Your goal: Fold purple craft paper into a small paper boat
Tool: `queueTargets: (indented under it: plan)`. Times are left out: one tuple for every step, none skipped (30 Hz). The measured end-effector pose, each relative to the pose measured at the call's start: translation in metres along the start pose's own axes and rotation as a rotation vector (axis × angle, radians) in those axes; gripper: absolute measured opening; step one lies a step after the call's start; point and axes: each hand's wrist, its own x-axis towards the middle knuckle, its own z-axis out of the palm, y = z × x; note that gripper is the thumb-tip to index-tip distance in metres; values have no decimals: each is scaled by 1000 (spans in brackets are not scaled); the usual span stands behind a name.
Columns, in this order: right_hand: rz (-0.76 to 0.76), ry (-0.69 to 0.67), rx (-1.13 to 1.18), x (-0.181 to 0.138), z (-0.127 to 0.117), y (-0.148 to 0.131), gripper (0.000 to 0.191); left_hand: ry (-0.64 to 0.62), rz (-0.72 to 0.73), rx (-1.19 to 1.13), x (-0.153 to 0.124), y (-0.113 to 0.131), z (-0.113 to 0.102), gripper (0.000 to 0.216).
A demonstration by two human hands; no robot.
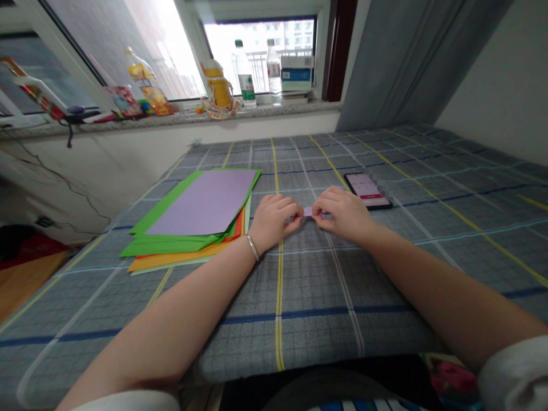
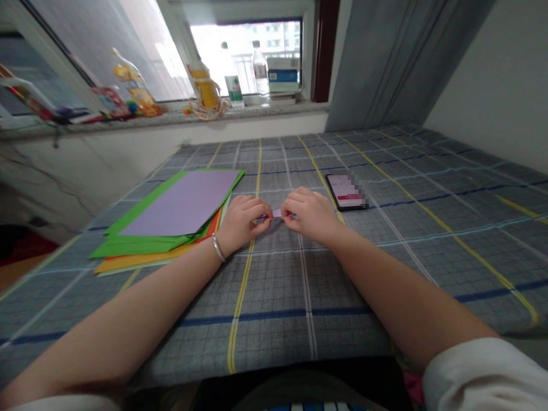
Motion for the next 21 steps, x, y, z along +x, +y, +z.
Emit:
queueTargets:
  plan:
    - [2, 0, 11, -1, 0, 2, 9, -2, -4, 2, 0, -1, 0, 5]
    - [5, -2, 21, -1, -1, 4, 8, -2, -9, 4, 0, -2, 0, 4]
    - [9, -7, 29, -1, -1, 6, 8, 0, -14, 6, 0, -3, -1, 3]
    - [15, -11, 33, -2, -2, 7, 8, 2, -18, 6, -1, -4, -1, 3]
    - [23, -12, 35, -2, -3, 8, 8, 5, -22, 7, -1, -6, -1, 3]
    - [33, -13, 36, -2, -3, 10, 8, 9, -23, 7, -1, -7, -1, 3]
    - [43, -12, 39, -3, -4, 12, 8, 13, -24, 8, -1, -8, -2, 3]
    - [52, -11, 43, -3, -5, 13, 7, 16, -25, 10, -1, -9, -2, 3]
    - [59, -12, 50, -3, -5, 16, 7, 18, -29, 13, -1, -9, -2, 4]
    - [64, -15, 58, -4, -6, 18, 7, 17, -34, 16, -1, -10, -2, 4]
    - [68, -19, 68, -5, -6, 21, 7, 13, -41, 19, -1, -11, -2, 4]
    - [74, -24, 76, -5, -7, 23, 6, 10, -51, 22, -1, -11, -3, 5]
    - [80, -28, 83, -6, -7, 26, 6, 9, -60, 21, -1, -12, -3, 5]
    - [85, -30, 89, -6, -7, 28, 5, 9, -68, 19, -1, -12, -3, 5]
    - [86, -32, 94, -7, -7, 30, 5, 11, -75, 15, -1, -12, -3, 5]
    - [85, -33, 100, -7, -7, 31, 5, 14, -79, 10, -2, -12, -3, 5]
    - [83, -32, 106, -7, -7, 32, 5, 18, -83, 6, -2, -12, -3, 6]
    - [82, -32, 110, -8, -6, 32, 5, 22, -85, 1, -2, -12, -3, 6]
    - [83, -31, 114, -8, -6, 33, 5, 26, -86, -2, -2, -12, -2, 7]
    - [85, -30, 115, -8, -6, 33, 5, 29, -87, -5, -2, -12, -2, 7]
    - [87, -30, 115, -8, -6, 33, 5, 30, -88, -7, -2, -13, -2, 7]
